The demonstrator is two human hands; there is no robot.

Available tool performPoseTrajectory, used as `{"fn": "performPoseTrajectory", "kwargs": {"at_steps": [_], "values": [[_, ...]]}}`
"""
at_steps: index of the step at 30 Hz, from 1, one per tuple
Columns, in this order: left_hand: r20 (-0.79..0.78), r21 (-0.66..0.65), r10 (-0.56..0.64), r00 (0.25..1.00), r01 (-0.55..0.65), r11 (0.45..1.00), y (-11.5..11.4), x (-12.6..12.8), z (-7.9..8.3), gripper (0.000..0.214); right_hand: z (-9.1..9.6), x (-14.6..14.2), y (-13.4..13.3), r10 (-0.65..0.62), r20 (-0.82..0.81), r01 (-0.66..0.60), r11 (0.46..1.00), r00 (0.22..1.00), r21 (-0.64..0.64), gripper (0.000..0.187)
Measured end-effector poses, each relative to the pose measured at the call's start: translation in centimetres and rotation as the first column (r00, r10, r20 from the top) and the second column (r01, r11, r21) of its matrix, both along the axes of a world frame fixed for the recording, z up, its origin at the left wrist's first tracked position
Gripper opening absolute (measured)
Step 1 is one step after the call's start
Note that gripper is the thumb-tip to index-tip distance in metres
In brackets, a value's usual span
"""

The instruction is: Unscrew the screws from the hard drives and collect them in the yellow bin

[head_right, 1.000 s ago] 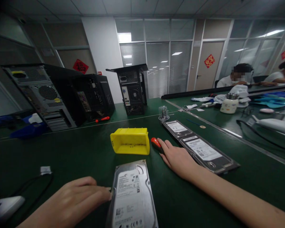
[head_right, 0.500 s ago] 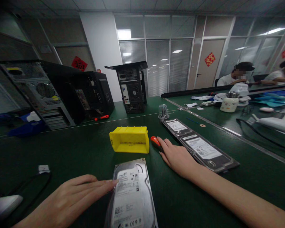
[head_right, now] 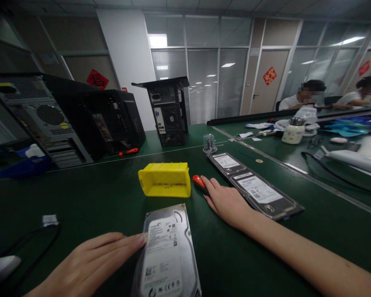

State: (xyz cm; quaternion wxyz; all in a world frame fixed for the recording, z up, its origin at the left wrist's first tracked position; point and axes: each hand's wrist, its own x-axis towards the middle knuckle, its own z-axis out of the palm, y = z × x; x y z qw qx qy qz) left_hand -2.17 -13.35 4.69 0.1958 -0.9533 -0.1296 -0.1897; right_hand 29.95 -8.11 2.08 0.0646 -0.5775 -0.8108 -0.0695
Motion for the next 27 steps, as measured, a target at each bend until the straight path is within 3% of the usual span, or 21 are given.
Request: {"fn": "performPoseTrajectory", "kwargs": {"at_steps": [7, 16, 27], "values": [[0.006, -0.057, -0.015, 1.000, 0.015, 0.998, 0.2, -0.7, -0.3, 0.045, 0.2, -0.1, 0.0, -0.007, 0.002, 0.007, 1.000, 1.000, -0.014, 0.054], [0.000, -0.048, 0.044, 0.999, -0.044, 0.998, 0.7, -2.1, -3.1, 0.037, 0.3, -0.3, -0.1, -0.025, 0.021, 0.025, 1.000, 0.999, -0.003, 0.055], [0.023, 0.044, -0.007, 1.000, 0.006, 0.999, -0.4, -1.1, -2.0, 0.040, -0.1, 0.0, 0.0, -0.017, 0.008, 0.017, 1.000, 1.000, -0.017, 0.056]]}}
